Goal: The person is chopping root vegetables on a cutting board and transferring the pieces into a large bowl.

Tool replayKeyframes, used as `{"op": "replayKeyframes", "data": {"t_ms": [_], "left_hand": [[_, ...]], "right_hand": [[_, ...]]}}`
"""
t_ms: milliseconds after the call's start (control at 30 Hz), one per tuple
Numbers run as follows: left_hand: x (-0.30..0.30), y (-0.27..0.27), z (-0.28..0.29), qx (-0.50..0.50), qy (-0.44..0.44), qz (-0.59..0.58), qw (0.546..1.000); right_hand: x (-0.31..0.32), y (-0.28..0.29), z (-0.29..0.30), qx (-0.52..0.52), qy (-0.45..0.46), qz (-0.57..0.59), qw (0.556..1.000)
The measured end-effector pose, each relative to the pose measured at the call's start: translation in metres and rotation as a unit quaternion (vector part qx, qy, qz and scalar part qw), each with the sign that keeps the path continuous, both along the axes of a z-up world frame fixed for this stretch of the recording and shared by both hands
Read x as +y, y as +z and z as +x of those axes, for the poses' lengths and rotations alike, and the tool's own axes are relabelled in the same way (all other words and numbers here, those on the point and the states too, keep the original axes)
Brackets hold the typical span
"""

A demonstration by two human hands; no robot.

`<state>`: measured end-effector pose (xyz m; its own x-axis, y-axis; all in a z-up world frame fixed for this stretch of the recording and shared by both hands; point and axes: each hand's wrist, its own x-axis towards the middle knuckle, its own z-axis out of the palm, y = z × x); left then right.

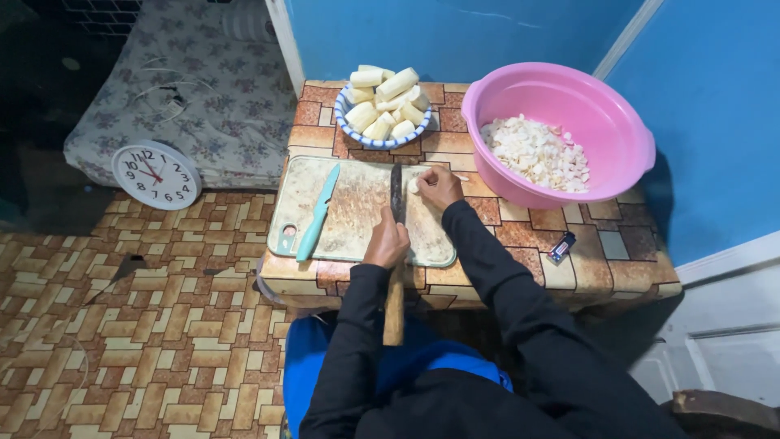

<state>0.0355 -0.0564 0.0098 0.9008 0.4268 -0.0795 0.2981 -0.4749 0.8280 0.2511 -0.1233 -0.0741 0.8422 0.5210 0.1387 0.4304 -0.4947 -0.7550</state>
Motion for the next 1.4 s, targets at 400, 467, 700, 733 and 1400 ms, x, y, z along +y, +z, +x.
{"op": "replayKeyframes", "data": {"t_ms": [400,467,700,733,1400], "left_hand": [[0.000,0.013,0.025,0.136,-0.053,0.041,0.988],[0.002,0.011,0.027,0.133,-0.053,0.039,0.989],[0.003,-0.005,0.025,0.118,-0.026,0.036,0.992],[0.002,0.007,0.021,0.118,-0.026,0.036,0.992],[0.002,-0.018,0.048,0.157,-0.059,0.092,0.982]], "right_hand": [[0.008,0.030,-0.021,0.220,-0.027,0.141,0.965],[0.010,0.029,-0.023,0.255,-0.019,0.190,0.948],[0.023,0.001,-0.014,0.308,-0.036,0.312,0.898],[0.023,0.004,-0.016,0.308,-0.035,0.311,0.898],[0.020,-0.012,-0.010,0.199,-0.046,0.243,0.948]]}}
